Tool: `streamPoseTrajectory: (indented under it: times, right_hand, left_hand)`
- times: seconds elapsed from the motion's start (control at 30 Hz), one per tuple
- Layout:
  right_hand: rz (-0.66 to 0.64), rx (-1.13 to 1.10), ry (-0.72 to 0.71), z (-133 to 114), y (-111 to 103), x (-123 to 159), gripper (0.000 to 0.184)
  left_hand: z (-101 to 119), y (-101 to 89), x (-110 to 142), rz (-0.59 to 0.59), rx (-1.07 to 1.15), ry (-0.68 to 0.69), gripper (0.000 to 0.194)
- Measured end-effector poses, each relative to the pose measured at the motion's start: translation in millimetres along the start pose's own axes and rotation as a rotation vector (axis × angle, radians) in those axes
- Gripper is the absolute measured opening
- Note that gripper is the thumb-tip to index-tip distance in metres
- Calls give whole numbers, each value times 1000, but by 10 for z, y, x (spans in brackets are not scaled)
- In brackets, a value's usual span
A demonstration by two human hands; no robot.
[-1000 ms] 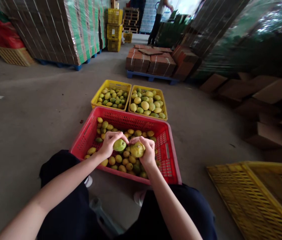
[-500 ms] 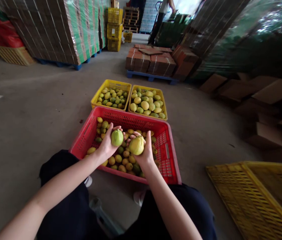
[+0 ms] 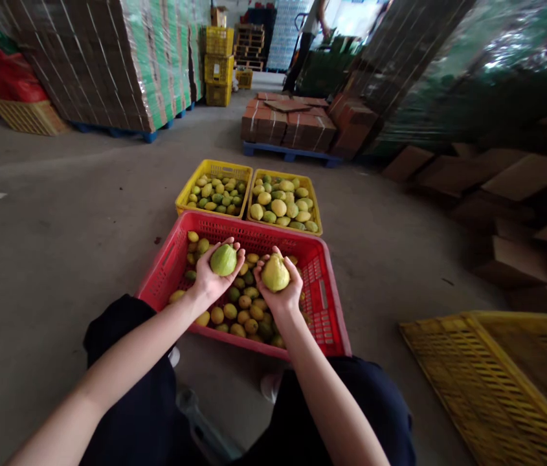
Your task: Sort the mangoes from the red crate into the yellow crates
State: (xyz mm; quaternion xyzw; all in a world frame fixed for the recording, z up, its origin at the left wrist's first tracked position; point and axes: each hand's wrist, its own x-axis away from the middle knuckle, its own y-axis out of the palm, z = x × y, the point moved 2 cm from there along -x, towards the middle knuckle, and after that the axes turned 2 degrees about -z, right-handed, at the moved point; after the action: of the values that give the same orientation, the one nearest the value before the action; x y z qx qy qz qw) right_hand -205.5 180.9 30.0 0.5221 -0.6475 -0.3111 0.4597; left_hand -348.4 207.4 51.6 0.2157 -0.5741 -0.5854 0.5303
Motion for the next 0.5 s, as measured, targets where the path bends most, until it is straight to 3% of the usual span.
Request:
streamPoseTrajectory:
  times: [0.2, 0.5]
  right_hand:
    - [50, -65, -41, 11, -26, -91, 22]
    - [148, -35, -40, 72, -43, -110, 20]
  left_hand:
    - [-129, -2, -181, 13, 136, 24, 20]
    - [-331, -33, -270, 105, 108, -10, 18]
